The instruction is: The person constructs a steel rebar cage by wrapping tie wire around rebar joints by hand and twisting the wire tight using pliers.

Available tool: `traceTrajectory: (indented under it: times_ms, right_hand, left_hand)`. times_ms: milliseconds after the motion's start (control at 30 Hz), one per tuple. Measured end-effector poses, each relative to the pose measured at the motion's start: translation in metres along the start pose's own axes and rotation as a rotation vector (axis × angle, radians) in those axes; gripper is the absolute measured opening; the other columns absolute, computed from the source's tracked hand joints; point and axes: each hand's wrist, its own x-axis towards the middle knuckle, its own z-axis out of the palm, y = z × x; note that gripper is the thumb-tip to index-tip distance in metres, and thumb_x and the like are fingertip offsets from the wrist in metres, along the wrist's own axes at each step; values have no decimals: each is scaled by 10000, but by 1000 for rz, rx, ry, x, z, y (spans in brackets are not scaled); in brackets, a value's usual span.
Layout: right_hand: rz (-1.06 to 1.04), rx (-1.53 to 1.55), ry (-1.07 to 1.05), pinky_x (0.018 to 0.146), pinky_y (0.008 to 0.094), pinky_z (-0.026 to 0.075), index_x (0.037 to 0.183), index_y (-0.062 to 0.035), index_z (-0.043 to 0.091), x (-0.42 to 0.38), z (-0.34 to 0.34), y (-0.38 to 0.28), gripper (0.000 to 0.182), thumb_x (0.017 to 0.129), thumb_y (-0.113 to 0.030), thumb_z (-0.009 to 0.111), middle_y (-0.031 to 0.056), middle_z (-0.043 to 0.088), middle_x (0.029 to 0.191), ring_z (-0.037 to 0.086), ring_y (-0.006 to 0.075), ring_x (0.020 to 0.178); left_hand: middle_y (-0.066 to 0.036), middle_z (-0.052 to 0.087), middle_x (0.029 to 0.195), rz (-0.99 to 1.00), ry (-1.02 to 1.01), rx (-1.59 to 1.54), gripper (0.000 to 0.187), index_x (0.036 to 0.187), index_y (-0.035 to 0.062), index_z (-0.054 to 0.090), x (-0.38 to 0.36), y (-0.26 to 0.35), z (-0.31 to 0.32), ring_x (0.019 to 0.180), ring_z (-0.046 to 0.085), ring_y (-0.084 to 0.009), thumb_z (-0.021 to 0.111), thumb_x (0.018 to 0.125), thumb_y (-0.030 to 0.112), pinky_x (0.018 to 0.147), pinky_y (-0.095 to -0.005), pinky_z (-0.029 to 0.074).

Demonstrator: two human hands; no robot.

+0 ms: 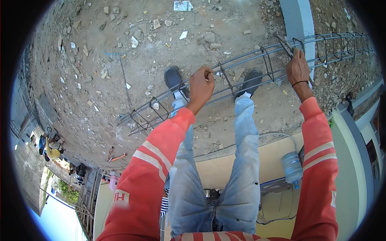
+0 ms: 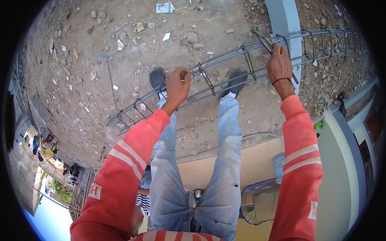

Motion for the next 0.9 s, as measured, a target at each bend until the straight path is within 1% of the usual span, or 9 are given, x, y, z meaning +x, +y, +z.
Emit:
traceTrajectory:
  times_ms: [33, 100, 233, 300, 333, 400, 533, 600, 900]
  right_hand:
    - [5, 43, -55, 817, 518, 481, 1111, 8, 468, -4, -15, -15, 287, 828, 1, 507, 235, 569, 1049, 582, 452, 982]
    - [-79, 62, -183, 821, 528, 481, 1107, 25, 470, -18, -30, -36, 285, 825, 0, 502, 250, 578, 1043, 583, 471, 975]
    - [-253, 143, -614, 849, 517, 485, 1064, 65, 523, -17, -33, -59, 276, 803, -20, 496, 297, 616, 1031, 595, 488, 997]
    - [-327, 121, -972, 857, 492, 482, 1102, 67, 573, -7, -35, -83, 319, 800, 2, 493, 312, 629, 982, 608, 459, 972]
    - [-332, 102, -977, 857, 492, 482, 1102, 67, 573, -1, -34, -95, 319, 800, 2, 493, 312, 629, 982, 608, 459, 972]
    - [-291, -11, -1140, 829, 477, 500, 1059, 72, 612, 13, -29, -115, 309, 778, -12, 514, 307, 654, 985, 641, 435, 965]
    - [-320, -267, -1236, 800, 471, 515, 1046, 75, 631, 40, -27, -129, 315, 760, -9, 530, 296, 672, 986, 664, 427, 943]
    - [-385, -328, -1227, 728, 460, 536, 914, 93, 693, 49, -33, -130, 247, 775, -48, 547, 285, 692, 939, 696, 400, 880]
    - [-465, -517, -1312, 753, 464, 537, 943, 77, 677, 62, -45, -196, 238, 758, -29, 572, 264, 696, 955, 690, 395, 894]
  left_hand:
    - [-115, 655, 1114, -2, -2, -9, 201, 1118, 50, 626, -3, -1, 3, 1010, 642, -235, 562, 932, 95, 822, -358, 559]
    - [-133, 651, 1202, -628, -358, -1196, 291, 1153, 6, 613, -7, -6, 12, 1123, 630, -202, 535, 1014, 250, 920, -378, 545]
    - [-119, 681, 1144, -573, -436, -1760, 387, 1186, -4, 595, -8, 6, 46, 1078, 661, -241, 507, 1023, 336, 948, -425, 549]
    - [-113, 694, 1131, -473, -308, -2099, 371, 1208, 21, 591, -5, 11, 64, 1046, 680, -227, 547, 999, 325, 930, -421, 564]
    - [-113, 694, 1131, -471, -309, -2118, 371, 1208, 21, 591, -1, 6, 78, 1046, 680, -227, 547, 999, 325, 930, -421, 564]
    - [-93, 707, 1032, -397, -340, -2324, 208, 1051, 49, 642, 2, 1, 90, 949, 700, -217, 588, 987, 239, 884, -400, 585]
    - [-62, 694, 917, -516, -229, -2091, 147, 1008, 50, 646, -2, -3, 82, 833, 699, -185, 614, 974, 189, 827, -387, 602]
    - [-52, 667, 850, -606, -261, -1960, 135, 983, 46, 641, -3, -5, 74, 762, 684, -184, 623, 971, 179, 772, -373, 611]
    - [-57, 663, 903, -661, -219, -1692, 147, 982, 51, 639, -8, 10, 63, 831, 665, -182, 637, 965, 197, 773, -355, 595]
